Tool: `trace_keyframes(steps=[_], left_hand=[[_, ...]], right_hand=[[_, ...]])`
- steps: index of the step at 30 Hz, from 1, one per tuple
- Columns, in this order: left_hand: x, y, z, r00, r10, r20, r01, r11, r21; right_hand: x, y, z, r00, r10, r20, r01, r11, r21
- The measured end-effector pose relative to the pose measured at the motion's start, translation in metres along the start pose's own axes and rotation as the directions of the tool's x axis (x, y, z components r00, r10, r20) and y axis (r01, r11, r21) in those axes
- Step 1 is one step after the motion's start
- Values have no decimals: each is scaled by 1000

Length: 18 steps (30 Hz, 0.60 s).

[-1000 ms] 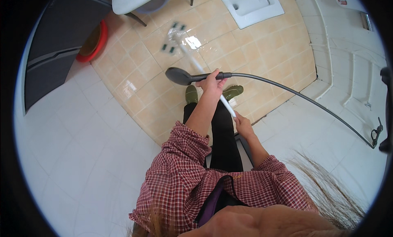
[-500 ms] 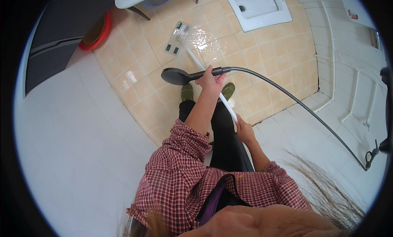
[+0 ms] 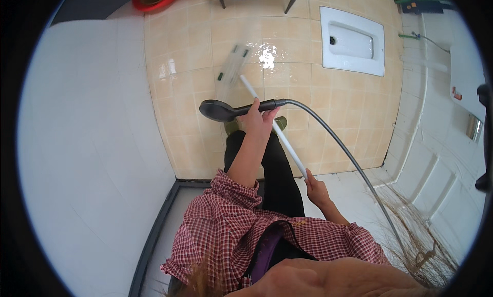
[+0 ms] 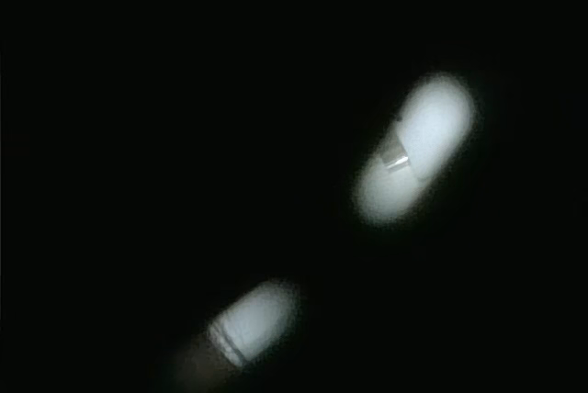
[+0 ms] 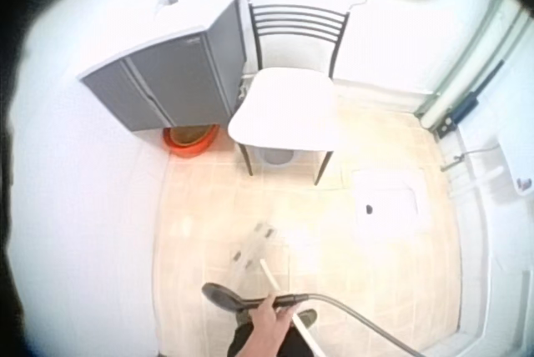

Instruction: The person wets the bathroom floor with a handheld shower head, then mops the tiled floor using a flat mop. They move around the squat toilet and sink, covering the entire floor area before placing the mop against the wall and exiting the room.

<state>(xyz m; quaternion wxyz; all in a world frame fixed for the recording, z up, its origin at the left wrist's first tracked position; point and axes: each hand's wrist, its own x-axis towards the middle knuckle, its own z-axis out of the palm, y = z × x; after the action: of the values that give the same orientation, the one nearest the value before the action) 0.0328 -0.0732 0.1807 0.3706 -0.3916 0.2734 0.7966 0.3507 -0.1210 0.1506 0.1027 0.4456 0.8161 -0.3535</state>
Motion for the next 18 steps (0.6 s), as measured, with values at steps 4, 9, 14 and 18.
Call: trace_keyframes(steps=[4,9,14,18], left_hand=[[0,-14,6,998,4,-64,-5,1000,-4],[-1,-22,-19,993,-78,86,85,992,-91],[-3,-15,-56,995,95,5,-95,994,-56],[6,-12,-63,991,62,118,-47,991,-123]], right_hand=[[27,-8,-33,988,-104,116,107,994,-21],[64,-26,3,948,-118,294,154,983,-101],[115,-55,86,896,-252,366,348,910,-227],[174,-72,112,882,-319,346,397,899,-184]])
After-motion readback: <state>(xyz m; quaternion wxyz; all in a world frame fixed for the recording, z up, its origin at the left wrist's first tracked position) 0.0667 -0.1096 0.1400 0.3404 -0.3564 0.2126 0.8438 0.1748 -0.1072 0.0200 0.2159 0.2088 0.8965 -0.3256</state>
